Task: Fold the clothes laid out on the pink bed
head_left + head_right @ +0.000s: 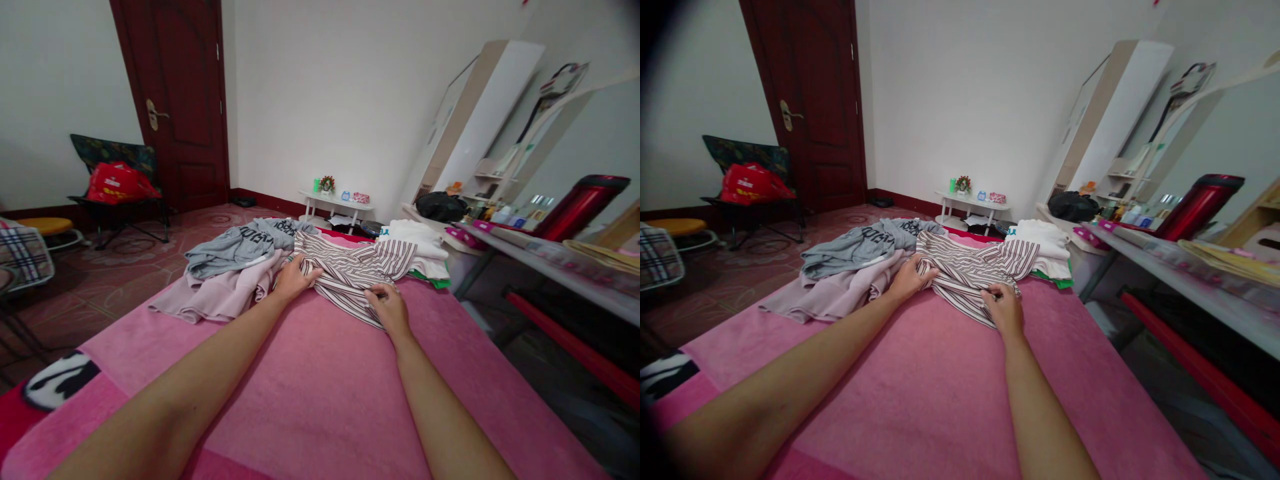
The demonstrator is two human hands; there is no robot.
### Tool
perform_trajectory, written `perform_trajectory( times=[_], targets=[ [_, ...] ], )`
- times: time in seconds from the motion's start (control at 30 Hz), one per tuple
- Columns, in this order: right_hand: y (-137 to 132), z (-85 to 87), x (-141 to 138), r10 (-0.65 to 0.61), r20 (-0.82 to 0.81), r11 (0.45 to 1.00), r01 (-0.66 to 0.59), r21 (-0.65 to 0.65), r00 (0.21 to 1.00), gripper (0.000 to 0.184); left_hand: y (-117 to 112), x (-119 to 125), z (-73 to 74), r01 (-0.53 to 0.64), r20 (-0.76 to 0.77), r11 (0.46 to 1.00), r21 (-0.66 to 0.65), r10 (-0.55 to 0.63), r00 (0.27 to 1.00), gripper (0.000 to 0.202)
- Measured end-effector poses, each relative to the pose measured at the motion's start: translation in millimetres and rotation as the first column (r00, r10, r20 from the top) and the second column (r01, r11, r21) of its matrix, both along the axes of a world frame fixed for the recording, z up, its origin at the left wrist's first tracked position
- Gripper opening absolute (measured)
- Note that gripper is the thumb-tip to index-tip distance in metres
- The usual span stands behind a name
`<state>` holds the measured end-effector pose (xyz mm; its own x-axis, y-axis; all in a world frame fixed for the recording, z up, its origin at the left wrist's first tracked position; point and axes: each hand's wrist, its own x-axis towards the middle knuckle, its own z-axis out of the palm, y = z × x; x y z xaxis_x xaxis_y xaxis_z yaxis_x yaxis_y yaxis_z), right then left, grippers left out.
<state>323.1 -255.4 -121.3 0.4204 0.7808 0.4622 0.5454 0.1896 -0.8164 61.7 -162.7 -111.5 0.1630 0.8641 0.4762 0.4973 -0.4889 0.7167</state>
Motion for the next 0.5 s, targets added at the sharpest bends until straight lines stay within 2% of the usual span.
perform_trajectory(
  times=[0.07, 0.13, 0.2, 0.27, 0.3, 0.4, 0.5],
  targets=[
    [-4, 2.2, -9, 0.058, 0.253, 0.996, -0.039, -0.08, 0.966, 0.042, -4, 1, -0.6, 0.035, -0.094, 0.997, 0.073, -0.028, 0.995, 0.065],
    [-6, 5.1, -15, 0.106, 0.399, 0.989, -0.053, -0.141, 0.911, 0.034, -6, 3, -0.8, 0.05, -0.185, 0.987, 0.154, -0.021, 0.982, 0.07],
    [-5, 8.9, -17, 0.047, 0.289, 0.997, -0.026, -0.075, 0.956, 0.021, -7, 4, 1.0, 0.018, -0.214, 0.978, 0.206, 0.027, 0.977, 0.067],
    [-2, 13.2, -12, -0.075, 0.059, 0.995, 0.071, 0.064, 0.995, 0.016, -8, 4, 4.9, -0.027, -0.197, 0.972, 0.232, 0.074, 0.978, 0.065],
    [1, 14.9, -8, -0.137, -0.053, 0.981, 0.143, 0.13, 0.989, 0.018, -8, 2, 7.3, -0.047, -0.19, 0.968, 0.248, 0.097, 0.977, 0.065],
    [5, 15.1, 12, -0.275, -0.261, 0.915, 0.335, 0.224, 0.925, 0.026, -7, -4, 13.3, -0.117, -0.174, 0.948, 0.297, 0.174, 0.969, 0.062],
    [3, 6.6, 34, -0.348, -0.432, 0.86, 0.467, 0.207, 0.832, 0.023, -1, -14, 13.2, -0.19, -0.156, 0.937, 0.293, 0.243, 0.958, 0.048]
  ],
)
